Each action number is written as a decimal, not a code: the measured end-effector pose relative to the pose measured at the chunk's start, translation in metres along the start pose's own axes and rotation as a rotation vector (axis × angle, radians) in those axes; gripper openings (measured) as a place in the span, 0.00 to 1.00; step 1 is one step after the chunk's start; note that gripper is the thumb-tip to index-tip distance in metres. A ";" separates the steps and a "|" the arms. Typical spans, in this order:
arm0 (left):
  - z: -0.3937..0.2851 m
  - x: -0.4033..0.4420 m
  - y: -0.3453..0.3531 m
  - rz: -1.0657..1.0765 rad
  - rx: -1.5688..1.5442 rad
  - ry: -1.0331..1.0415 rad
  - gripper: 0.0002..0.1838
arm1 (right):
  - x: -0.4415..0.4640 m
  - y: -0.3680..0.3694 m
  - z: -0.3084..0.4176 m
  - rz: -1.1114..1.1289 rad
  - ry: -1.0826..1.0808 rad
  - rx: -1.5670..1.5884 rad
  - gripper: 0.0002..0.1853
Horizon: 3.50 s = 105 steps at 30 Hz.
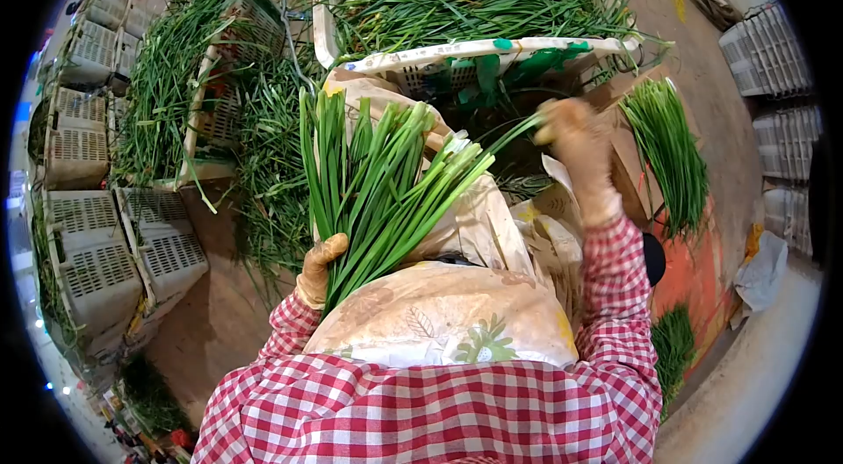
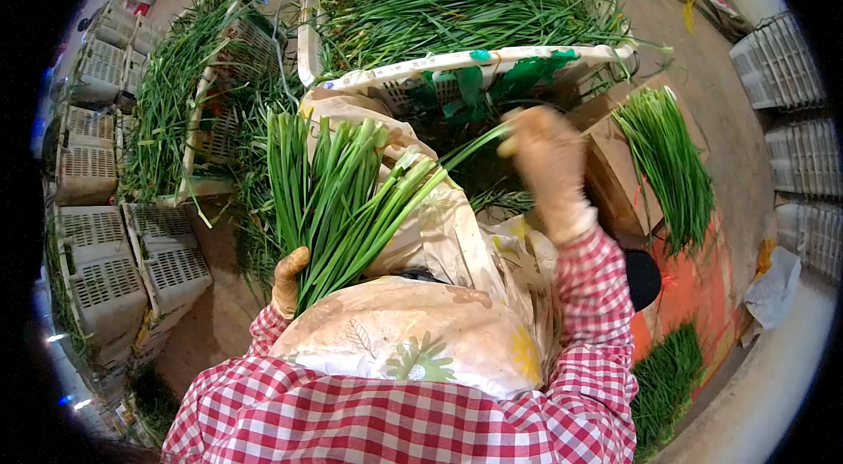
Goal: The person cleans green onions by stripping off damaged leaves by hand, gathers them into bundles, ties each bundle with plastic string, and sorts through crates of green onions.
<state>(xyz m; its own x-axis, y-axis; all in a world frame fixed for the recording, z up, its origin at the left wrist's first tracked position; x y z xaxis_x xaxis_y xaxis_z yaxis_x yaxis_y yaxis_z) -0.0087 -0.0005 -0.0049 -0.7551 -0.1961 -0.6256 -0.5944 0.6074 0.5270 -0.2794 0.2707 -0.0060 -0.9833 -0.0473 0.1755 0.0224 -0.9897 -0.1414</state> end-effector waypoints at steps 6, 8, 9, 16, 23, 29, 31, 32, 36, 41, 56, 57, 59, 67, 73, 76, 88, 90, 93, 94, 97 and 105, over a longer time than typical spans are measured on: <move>0.007 0.007 -0.024 0.072 -0.104 -0.140 0.33 | 0.043 -0.030 0.027 -0.109 -0.340 -0.745 0.20; 0.009 0.009 -0.036 0.059 -0.049 -0.111 0.33 | 0.016 0.011 0.048 0.189 0.046 -0.072 0.30; 0.010 0.011 -0.038 0.073 -0.034 -0.100 0.34 | 0.002 0.027 0.061 0.459 0.196 0.108 0.30; 0.005 0.005 0.002 0.068 -0.112 -0.068 0.31 | -0.035 0.051 0.084 0.475 -0.937 -0.718 0.05; 0.004 0.005 0.015 0.055 -0.167 -0.075 0.29 | -0.003 0.028 0.041 0.009 -0.974 -1.031 0.05; 0.004 0.008 0.003 0.070 -0.181 -0.127 0.28 | 0.054 -0.033 -0.013 -0.341 -0.701 -1.246 0.17; 0.007 0.011 0.001 0.028 -0.158 -0.112 0.28 | 0.035 -0.003 -0.001 -0.091 -0.510 -0.548 0.22; 0.002 0.005 0.012 0.010 -0.118 -0.100 0.29 | 0.013 0.016 0.019 0.105 -0.340 -0.362 0.23; 0.002 0.004 0.009 -0.052 0.015 -0.093 0.30 | -0.026 0.065 0.101 0.665 -0.048 -0.523 0.29; 0.002 0.008 -0.006 0.170 -0.059 -0.065 0.30 | -0.037 0.082 0.084 0.498 0.245 -0.056 0.30; 0.002 0.007 0.009 0.037 -0.120 -0.063 0.30 | 0.022 0.064 0.064 -0.010 -0.911 -0.488 0.08; 0.002 0.006 0.009 0.064 -0.145 -0.077 0.30 | 0.035 0.053 0.056 -0.082 -0.914 -0.590 0.05; 0.006 0.005 0.008 0.031 -0.161 -0.087 0.30 | 0.055 0.037 0.036 -0.174 -0.878 -0.794 0.07; 0.004 0.003 0.017 -0.039 -0.082 -0.019 0.30 | 0.013 0.059 0.042 1.129 0.289 -0.303 0.27; 0.006 0.006 0.010 -0.026 -0.098 0.014 0.29 | 0.011 0.041 0.037 0.415 -0.204 -0.374 0.13; 0.006 0.005 0.008 -0.003 -0.189 -0.017 0.28 | 0.047 0.000 0.027 0.056 -0.300 -0.507 0.14; 0.006 0.005 0.019 -0.007 -0.156 0.001 0.30 | -0.012 0.057 0.064 0.687 -0.566 -0.511 0.17; 0.004 0.004 0.019 -0.010 -0.150 0.012 0.30 | -0.009 0.062 0.058 0.534 -0.802 -0.628 0.13; 0.003 -0.001 0.015 -0.044 -0.139 0.087 0.30 | 0.032 0.030 0.021 0.053 -0.816 -0.577 0.10; 0.008 0.003 0.003 -0.064 -0.156 0.074 0.29 | 0.047 0.010 0.023 0.001 -0.738 -0.750 0.10; 0.006 0.006 -0.006 -0.025 -0.147 0.085 0.25 | 0.075 -0.035 -0.003 -0.150 -0.385 -1.197 0.12; 0.002 0.029 -0.012 -0.016 0.170 0.148 0.42 | 0.002 0.020 0.060 0.228 0.258 -0.079 0.10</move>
<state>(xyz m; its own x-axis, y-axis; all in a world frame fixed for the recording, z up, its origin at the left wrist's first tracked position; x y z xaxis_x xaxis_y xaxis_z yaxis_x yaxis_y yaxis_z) -0.0225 -0.0120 -0.0306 -0.7860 -0.3097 -0.5350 -0.5604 0.7222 0.4053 -0.2705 0.2426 0.0501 -0.9681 -0.2199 -0.1202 0.2423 -0.9436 -0.2255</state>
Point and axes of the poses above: each hand's wrist, its own x-axis towards the middle knuckle, its own y-axis out of the palm, z = x × y, the point moved 1 cm from there along x, towards the middle knuckle, and after that the axes turned 13 degrees about -z, right-handed, at the moved point
